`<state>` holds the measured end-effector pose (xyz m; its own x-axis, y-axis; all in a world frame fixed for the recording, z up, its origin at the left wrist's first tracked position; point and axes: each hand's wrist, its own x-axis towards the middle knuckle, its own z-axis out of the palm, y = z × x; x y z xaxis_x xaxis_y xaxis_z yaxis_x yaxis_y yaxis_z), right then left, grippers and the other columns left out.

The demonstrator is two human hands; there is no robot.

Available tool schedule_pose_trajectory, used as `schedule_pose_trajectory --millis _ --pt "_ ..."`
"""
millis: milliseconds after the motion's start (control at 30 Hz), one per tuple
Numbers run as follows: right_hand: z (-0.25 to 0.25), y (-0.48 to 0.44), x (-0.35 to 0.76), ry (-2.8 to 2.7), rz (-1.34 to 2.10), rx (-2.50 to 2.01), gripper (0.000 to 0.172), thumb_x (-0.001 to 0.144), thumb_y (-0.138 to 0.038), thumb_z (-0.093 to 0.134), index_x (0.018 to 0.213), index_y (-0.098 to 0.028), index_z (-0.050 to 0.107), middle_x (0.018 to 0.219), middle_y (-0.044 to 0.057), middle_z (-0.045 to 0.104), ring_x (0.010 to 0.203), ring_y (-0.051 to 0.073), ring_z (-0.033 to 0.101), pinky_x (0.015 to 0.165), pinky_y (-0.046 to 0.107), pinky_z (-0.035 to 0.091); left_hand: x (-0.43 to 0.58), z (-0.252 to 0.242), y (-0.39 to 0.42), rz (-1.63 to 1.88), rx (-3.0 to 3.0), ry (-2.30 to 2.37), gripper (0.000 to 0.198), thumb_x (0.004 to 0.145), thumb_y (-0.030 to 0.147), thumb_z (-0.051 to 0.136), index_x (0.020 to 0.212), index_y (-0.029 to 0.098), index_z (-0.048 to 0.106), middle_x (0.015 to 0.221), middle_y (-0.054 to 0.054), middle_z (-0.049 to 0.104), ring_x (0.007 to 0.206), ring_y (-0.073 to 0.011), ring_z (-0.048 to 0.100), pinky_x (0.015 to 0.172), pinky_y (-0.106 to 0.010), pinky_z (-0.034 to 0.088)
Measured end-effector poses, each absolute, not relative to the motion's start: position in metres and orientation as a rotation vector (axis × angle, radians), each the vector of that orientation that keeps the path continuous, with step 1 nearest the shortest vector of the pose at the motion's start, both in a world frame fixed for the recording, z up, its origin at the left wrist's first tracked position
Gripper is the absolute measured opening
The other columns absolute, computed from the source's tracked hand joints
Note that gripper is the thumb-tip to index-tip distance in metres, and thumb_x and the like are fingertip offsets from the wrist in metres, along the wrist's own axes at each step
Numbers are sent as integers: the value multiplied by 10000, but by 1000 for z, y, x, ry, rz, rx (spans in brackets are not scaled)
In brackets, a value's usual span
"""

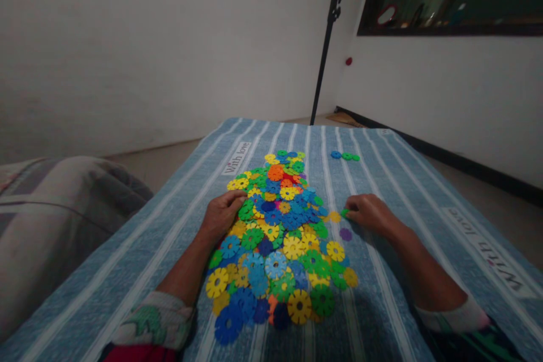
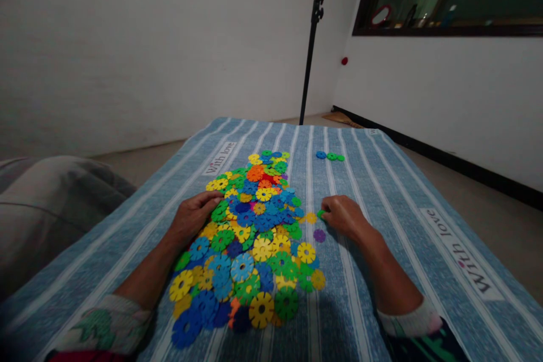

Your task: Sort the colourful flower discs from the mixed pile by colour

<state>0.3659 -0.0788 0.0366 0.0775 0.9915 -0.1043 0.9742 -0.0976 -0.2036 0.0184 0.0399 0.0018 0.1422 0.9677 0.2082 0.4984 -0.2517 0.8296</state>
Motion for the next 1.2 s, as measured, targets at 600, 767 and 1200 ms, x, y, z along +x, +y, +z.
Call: schedule_pose_trajectory --millis 600,767,1200 --pt "24 -76 343 -2133 152 -2198 209 852 -241 503 919 -214 699 1033 53 706 965 195 619 705 249 347 19 1 39 1018 1798 1406 367 697 476 583 867 185 728 854 -16 742 798 -202 662 742 -286 515" --pt "24 -75 351 -2119 99 -2191 235 874 -229 484 968 -216 699 1052 56 696 996 193 613 754 246 362 19 4 39 1010 1807 1414 360 689 469 576 866 194 727 860 -16 746 791 -207 660 731 -287 517" --pt "19 -72 356 -2194 113 -2188 301 907 -165 385 899 -186 686 915 89 669 864 178 618 725 245 382 16 8 41 1002 1849 1448 365 683 505 586 845 216 738 853 -1 752 723 -191 656 642 -242 516"
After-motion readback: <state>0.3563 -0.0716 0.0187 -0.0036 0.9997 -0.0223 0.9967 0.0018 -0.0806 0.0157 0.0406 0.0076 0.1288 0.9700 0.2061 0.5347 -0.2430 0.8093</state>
